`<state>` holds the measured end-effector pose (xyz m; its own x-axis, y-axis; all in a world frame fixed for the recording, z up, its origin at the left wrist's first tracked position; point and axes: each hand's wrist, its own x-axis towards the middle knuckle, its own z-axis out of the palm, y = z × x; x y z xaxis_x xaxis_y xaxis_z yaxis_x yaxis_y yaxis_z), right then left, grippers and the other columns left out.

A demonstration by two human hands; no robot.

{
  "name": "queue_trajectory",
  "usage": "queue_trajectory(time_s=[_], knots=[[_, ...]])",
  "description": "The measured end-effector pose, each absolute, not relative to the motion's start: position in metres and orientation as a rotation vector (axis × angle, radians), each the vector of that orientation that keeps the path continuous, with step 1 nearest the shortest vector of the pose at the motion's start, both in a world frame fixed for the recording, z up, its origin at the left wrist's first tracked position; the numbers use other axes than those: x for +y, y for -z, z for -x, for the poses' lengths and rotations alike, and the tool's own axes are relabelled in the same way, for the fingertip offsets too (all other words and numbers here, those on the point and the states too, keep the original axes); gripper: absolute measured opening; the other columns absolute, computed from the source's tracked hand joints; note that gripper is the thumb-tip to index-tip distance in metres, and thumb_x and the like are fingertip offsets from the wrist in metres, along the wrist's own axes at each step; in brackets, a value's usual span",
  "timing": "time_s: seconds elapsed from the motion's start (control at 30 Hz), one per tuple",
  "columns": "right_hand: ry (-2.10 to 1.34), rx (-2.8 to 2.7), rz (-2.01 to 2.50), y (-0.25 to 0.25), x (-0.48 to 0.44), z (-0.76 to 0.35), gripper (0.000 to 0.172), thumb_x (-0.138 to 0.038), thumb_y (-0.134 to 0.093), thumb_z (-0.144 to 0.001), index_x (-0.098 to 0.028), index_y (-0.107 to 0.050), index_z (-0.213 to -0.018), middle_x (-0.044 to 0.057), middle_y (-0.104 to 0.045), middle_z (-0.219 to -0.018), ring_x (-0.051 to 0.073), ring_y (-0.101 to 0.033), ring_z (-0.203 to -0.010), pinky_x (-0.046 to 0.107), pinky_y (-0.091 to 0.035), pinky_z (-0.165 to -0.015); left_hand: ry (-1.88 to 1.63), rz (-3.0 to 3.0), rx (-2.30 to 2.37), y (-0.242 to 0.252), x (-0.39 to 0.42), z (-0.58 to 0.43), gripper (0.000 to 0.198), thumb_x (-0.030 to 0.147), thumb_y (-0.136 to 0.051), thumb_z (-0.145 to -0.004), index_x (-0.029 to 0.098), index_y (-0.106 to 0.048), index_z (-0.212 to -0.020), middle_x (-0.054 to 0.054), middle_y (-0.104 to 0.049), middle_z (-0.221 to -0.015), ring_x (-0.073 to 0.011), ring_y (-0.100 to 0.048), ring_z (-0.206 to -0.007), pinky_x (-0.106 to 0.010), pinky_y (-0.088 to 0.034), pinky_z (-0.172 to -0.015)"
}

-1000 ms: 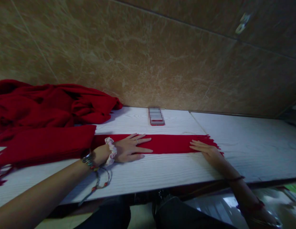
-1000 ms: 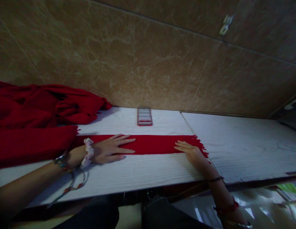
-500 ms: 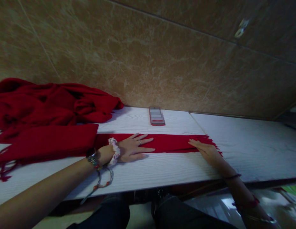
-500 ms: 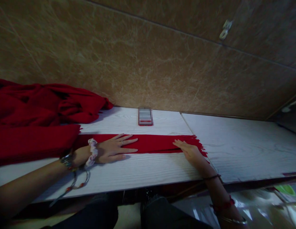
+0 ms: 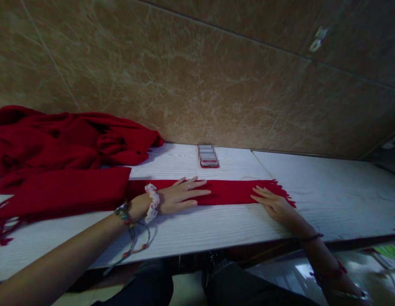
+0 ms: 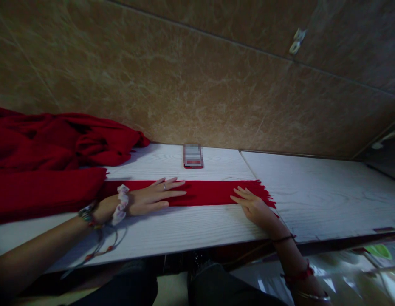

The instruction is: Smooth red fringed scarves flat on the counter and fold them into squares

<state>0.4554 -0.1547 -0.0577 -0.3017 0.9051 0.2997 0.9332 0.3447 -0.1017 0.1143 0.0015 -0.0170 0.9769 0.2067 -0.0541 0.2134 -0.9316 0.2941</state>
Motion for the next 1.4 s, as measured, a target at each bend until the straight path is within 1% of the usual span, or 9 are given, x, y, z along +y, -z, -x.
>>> queue_trajectory(time_s=[0.1,0.27,0.33,0.57,0.8,0.9,1.07,1.2,1.4], knots=[[0.147,-2.263,1.666,0.047,-0.152,-0.446,0.046,-0.005,-0.034,-0.074,-0.019,-0.061,-0.110,0.007,-0.052,-0.125,0.022,-0.035,-0.124,0.049,-0.031,-0.100,-0.064,-2.883,0.351,0.015,-0.003,-0.141,0.049,0.042,-0.023,-0.093,0.027,-0.017,-0.139,0.000,-0.013,-0.146,-0.0216,-0.006,-0.134,-0.050,-0.009,-0.105],[0.211,-1.907,1.919,0.037,-0.130,-0.407,0.041,-0.023,-0.033,-0.085,-0.015,-0.051,-0.121,0.012,-0.052,-0.125,0.024,-0.039,-0.122,0.049,-0.031,-0.099,-0.032,-2.981,0.348,0.030,-0.011,-0.174,0.049,0.038,-0.030,-0.092,0.017,-0.029,-0.135,-0.006,-0.022,-0.143,-0.0220,-0.015,-0.132,-0.047,-0.017,-0.104],[0.175,-1.903,2.005,0.040,-0.121,-0.388,0.044,-0.028,-0.032,-0.087,-0.015,-0.044,-0.128,0.012,-0.045,-0.131,0.024,-0.034,-0.125,0.049,-0.029,-0.100,-0.039,-2.999,0.317,0.038,-0.012,-0.175,0.047,0.036,-0.031,-0.091,0.019,-0.030,-0.135,-0.007,-0.024,-0.142,-0.0243,-0.017,-0.132,-0.049,-0.018,-0.103],[0.103,-2.174,2.193,0.049,-0.116,-0.371,0.051,-0.039,-0.026,-0.089,-0.021,-0.029,-0.136,0.007,-0.026,-0.143,0.028,-0.021,-0.130,0.056,-0.022,-0.100,-0.003,-3.010,0.176,0.040,-0.009,-0.168,0.040,0.039,-0.036,-0.089,0.043,-0.035,-0.129,-0.001,-0.014,-0.146,-0.0328,-0.013,-0.131,-0.057,-0.016,-0.099],[0.270,-2.004,2.392,0.057,-0.131,-0.422,0.050,-0.031,-0.024,-0.088,-0.011,-0.034,-0.133,0.016,-0.032,-0.139,0.030,-0.026,-0.128,0.056,-0.028,-0.097,0.053,-2.968,0.165,0.031,-0.012,-0.169,0.040,0.038,-0.035,-0.090,0.044,-0.034,-0.129,-0.001,-0.012,-0.146,-0.0335,-0.011,-0.131,-0.059,-0.014,-0.099],[0.324,-1.950,2.295,0.054,-0.126,-0.417,0.051,-0.030,-0.024,-0.088,-0.006,-0.037,-0.130,0.020,-0.033,-0.137,0.032,-0.027,-0.127,0.057,-0.024,-0.098,0.034,-2.969,0.151,0.029,-0.012,-0.167,0.039,0.038,-0.035,-0.090,0.043,-0.037,-0.128,0.000,-0.014,-0.146,-0.0326,-0.010,-0.131,-0.058,-0.014,-0.100],[0.093,-2.096,2.023,0.048,-0.109,-0.371,0.052,-0.037,-0.023,-0.089,-0.013,-0.031,-0.135,0.014,-0.029,-0.141,0.026,-0.023,-0.130,0.051,-0.024,-0.101,-0.028,-2.957,0.357,0.033,-0.010,-0.161,0.042,0.036,-0.025,-0.092,0.031,-0.031,-0.134,-0.003,-0.020,-0.144,-0.0234,-0.016,-0.132,-0.049,-0.016,-0.103],[0.076,-2.151,2.098,0.051,-0.110,-0.369,0.052,-0.038,-0.025,-0.089,-0.015,-0.032,-0.135,0.012,-0.030,-0.141,0.027,-0.023,-0.129,0.052,-0.024,-0.101,-0.038,-3.002,0.519,0.042,-0.008,-0.157,0.050,0.036,-0.025,-0.090,0.018,-0.024,-0.137,-0.008,-0.020,-0.144,-0.0236,-0.015,-0.132,-0.048,-0.015,-0.104],[0.235,-1.970,2.305,0.061,-0.136,-0.436,0.047,-0.029,-0.023,-0.089,-0.018,-0.034,-0.133,0.011,-0.034,-0.139,0.030,-0.029,-0.127,0.065,-0.021,-0.094,0.027,-3.023,0.516,0.042,-0.009,-0.158,0.052,0.035,-0.024,-0.089,0.015,-0.022,-0.137,-0.007,-0.018,-0.144,-0.0228,-0.013,-0.133,-0.047,-0.016,-0.104]])
